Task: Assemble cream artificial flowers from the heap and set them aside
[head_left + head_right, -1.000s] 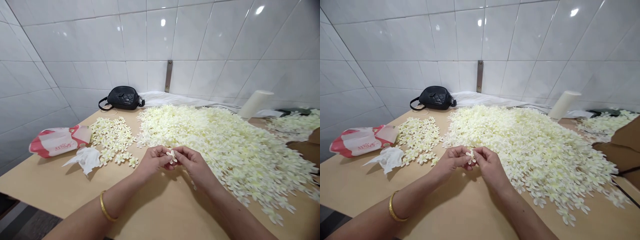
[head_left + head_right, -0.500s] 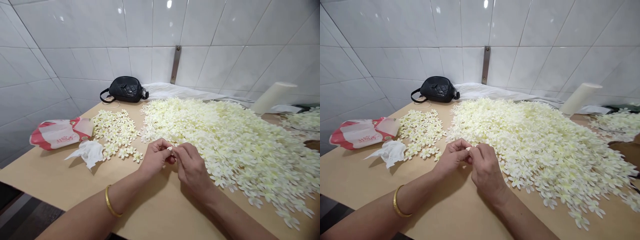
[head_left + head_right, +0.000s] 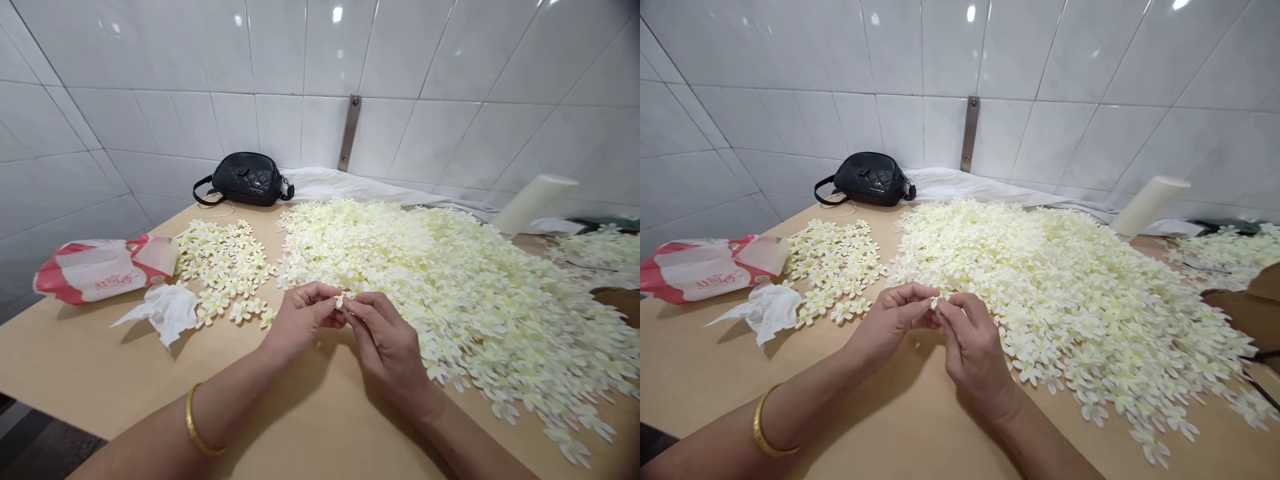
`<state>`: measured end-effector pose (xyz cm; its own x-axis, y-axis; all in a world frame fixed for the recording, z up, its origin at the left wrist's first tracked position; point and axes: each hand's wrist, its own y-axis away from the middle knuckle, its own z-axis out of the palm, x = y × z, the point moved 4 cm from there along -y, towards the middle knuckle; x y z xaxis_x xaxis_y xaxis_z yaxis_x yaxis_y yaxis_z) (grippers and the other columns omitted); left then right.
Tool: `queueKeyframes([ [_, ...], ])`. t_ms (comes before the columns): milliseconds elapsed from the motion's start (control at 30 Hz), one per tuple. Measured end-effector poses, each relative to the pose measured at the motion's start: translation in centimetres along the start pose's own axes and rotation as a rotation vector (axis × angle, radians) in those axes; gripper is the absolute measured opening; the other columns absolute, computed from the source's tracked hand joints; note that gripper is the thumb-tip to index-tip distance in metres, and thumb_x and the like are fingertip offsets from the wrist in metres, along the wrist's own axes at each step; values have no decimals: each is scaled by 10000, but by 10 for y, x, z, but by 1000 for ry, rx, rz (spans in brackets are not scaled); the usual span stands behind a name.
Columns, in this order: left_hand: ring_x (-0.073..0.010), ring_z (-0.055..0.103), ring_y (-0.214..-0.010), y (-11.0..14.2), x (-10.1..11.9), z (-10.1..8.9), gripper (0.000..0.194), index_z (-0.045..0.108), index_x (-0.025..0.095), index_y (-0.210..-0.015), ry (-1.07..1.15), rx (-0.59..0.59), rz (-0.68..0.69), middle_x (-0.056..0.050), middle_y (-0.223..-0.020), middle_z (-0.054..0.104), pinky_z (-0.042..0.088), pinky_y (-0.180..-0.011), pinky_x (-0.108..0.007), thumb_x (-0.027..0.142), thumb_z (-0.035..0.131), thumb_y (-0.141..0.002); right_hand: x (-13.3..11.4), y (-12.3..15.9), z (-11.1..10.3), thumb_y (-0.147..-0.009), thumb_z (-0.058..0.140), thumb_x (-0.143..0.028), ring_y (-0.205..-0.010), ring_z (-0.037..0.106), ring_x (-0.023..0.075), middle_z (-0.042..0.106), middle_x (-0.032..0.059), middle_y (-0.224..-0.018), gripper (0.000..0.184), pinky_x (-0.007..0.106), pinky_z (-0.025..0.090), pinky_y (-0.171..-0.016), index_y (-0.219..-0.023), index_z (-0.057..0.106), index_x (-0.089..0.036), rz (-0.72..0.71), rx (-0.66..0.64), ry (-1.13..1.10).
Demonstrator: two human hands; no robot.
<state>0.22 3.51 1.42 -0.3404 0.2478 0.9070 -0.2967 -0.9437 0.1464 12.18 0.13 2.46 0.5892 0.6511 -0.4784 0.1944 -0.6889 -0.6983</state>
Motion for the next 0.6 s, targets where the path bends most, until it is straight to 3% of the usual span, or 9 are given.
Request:
queueKeyframes([
  [167,-107,545,-641,3,4,5,84,625,118,-728,-203,-24,127,-14,-654,605,427,-670,-246,116,587,-653,9,-5,-4,-803,486,-187,-677,514,128,532,11,-722,68,253,424,-620,-760,539,-183,295,-10,-227],
  [300,-100,517,-661,3,7,2,82,603,131,-688,-339,2,264,-2,-660,581,401,-662,-224,97,529,-680,14,-3,1,-798,501,-259,-679,522,126,548,7,-740,113,244,428,-607,-878,532,-185,439,-72,-319],
  [400,-97,502,-639,4,7,1,102,581,137,-732,-412,5,285,3,-661,564,390,-629,-219,93,500,-690,13,-3,2,-802,485,-249,-675,522,127,544,13,-754,230,254,434,-619,-1020,520,-181,417,-82,-283],
  [600,-78,477,-568,5,7,2,336,458,178,-994,-344,1,246,46,-615,521,382,-592,-214,62,461,-679,2,-5,2,-829,424,-171,-745,540,140,575,38,-835,285,262,438,-666,-1092,530,-206,149,-155,-161],
])
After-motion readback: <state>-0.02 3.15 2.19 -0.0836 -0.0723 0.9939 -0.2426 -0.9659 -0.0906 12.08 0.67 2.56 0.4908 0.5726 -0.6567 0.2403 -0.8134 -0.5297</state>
